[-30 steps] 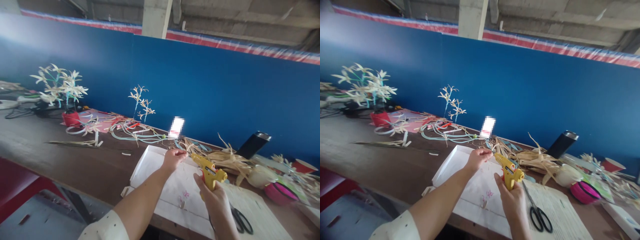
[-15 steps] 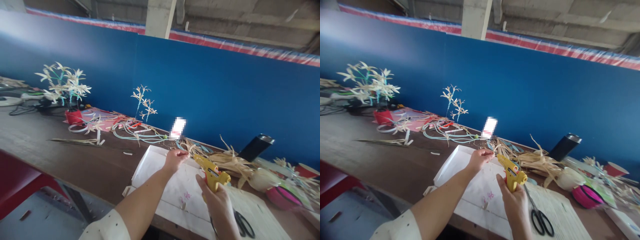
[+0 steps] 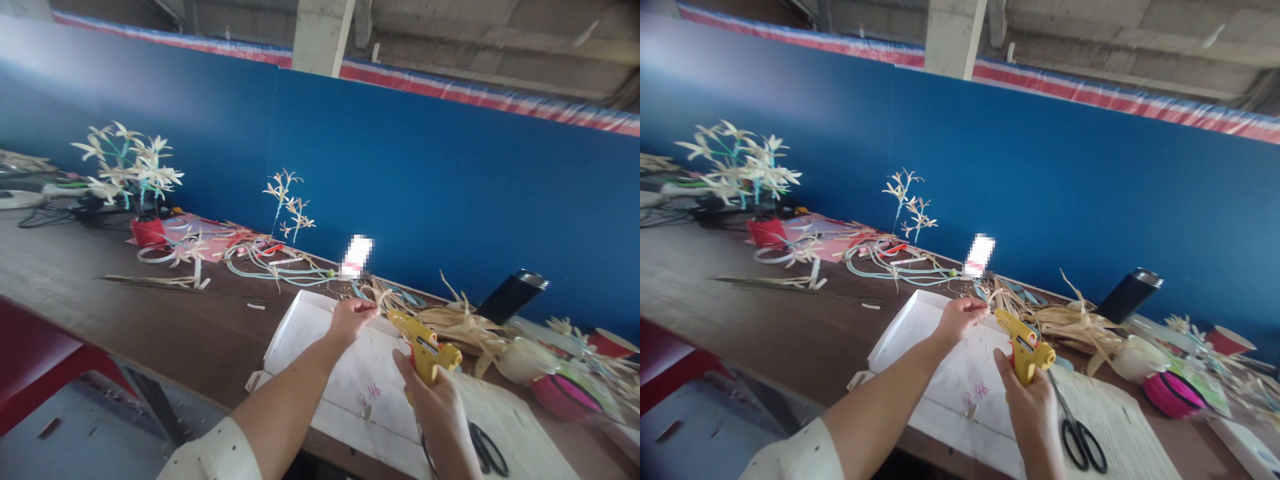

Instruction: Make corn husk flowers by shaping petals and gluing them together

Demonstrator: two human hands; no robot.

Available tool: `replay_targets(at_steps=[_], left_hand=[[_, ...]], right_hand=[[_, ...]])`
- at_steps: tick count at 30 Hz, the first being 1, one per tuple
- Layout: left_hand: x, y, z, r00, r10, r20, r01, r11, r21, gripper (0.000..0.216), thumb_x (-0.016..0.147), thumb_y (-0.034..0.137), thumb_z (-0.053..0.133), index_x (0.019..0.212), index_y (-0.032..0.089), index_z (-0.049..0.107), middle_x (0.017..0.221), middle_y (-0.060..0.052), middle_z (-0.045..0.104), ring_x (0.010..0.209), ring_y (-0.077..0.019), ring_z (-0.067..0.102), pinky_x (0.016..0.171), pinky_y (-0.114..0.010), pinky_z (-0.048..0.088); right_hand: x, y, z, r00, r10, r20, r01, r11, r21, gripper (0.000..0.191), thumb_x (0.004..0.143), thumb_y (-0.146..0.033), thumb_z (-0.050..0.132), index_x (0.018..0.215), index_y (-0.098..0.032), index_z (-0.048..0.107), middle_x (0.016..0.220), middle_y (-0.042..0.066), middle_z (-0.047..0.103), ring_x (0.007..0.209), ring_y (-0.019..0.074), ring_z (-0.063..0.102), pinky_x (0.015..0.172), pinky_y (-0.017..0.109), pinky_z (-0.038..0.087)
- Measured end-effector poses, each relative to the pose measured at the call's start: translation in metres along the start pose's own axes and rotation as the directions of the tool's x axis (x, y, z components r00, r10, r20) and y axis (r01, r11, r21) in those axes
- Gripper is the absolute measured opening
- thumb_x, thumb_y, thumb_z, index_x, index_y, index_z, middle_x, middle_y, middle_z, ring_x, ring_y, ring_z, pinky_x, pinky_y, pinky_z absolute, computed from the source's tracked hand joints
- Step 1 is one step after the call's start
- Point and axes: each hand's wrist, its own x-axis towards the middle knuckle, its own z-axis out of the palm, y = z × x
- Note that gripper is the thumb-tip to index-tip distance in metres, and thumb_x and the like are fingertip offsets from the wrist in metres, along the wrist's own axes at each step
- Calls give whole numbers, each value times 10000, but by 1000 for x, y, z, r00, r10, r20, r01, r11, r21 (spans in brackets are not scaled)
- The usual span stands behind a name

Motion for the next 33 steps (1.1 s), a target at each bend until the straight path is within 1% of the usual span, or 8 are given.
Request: replay_targets(at_steps=[10, 16, 19, 22, 24, 26, 30, 33], left_hand=[[-1, 3, -1, 1000, -16, -11, 16, 1000, -21, 256, 617, 311, 694, 806, 137, 690, 705, -31, 663, 632, -129, 567, 586, -226, 438], [0, 4, -1, 999, -33, -34, 29, 994, -109, 302, 617, 255, 709, 874, 121, 625, 691, -36, 644, 592, -107, 555, 520, -194, 408], [2, 3, -1, 998, -40, -48, 35, 994, -102, 320, 609, 268, 719, 874, 129, 607, 700, -35, 643, 585, -104, 552, 514, -193, 413], [2, 2, 0, 997, -48, -65, 44, 997, -64, 292, 605, 281, 719, 841, 143, 615, 696, -26, 638, 586, -104, 550, 516, -196, 423], [1, 2, 0, 996, -47, -78, 46, 999, -20, 253, 610, 292, 713, 800, 151, 624, 681, -19, 633, 583, -104, 547, 516, -198, 426], [1, 2, 0, 997, -33, -76, 34, 999, 9, 226, 614, 299, 708, 769, 155, 631, 676, -17, 634, 589, -105, 549, 522, -199, 429], [1, 1, -2, 999, -23, -45, 22, 999, -33, 202, 618, 279, 701, 756, 147, 634, 681, -26, 646, 603, -107, 560, 529, -195, 429], [2, 1, -3, 999, -18, -38, 16, 998, -64, 195, 629, 280, 692, 756, 144, 633, 695, -32, 660, 605, -107, 563, 524, -192, 424]], right_hand=[[-5, 0, -1, 1000, 22, -20, -22, 1000, -8, 483, 584, -631, 665, 677, -161, 599, 417, -36, 440, 406, 110, 372, 395, 235, 290], [-6, 5, -8, 994, 85, -69, -69, 974, 217, 448, 537, -540, 752, 692, -145, 606, 480, -23, 499, 445, 104, 422, 402, 216, 334], [-5, 9, -17, 985, 166, -46, -136, 914, 382, 441, 511, -462, 799, 754, -141, 619, 510, -35, 489, 442, 90, 431, 367, 190, 335], [-2, 16, -27, 980, 198, -26, -149, 813, 564, 466, 507, -390, 823, 857, -141, 643, 595, -36, 505, 480, 79, 456, 408, 177, 416], [1, 23, -35, 978, 207, -10, -151, 748, 647, 432, 514, -346, 828, 848, -139, 649, 637, -30, 513, 510, 70, 465, 449, 169, 454], [6, 33, -43, 980, 200, 15, -154, 706, 691, 374, 537, -310, 821, 824, -143, 649, 631, -32, 498, 521, 67, 465, 459, 165, 465], [17, 55, -62, 978, 178, 111, -196, 584, 788, 277, 579, -283, 788, 767, -146, 637, 546, -70, 359, 447, 37, 370, 364, 135, 388], [23, 68, -83, 959, 230, 164, -264, 525, 809, 232, 580, -225, 771, 747, -174, 618, 571, -58, 355, 455, 40, 395, 352, 136, 378]])
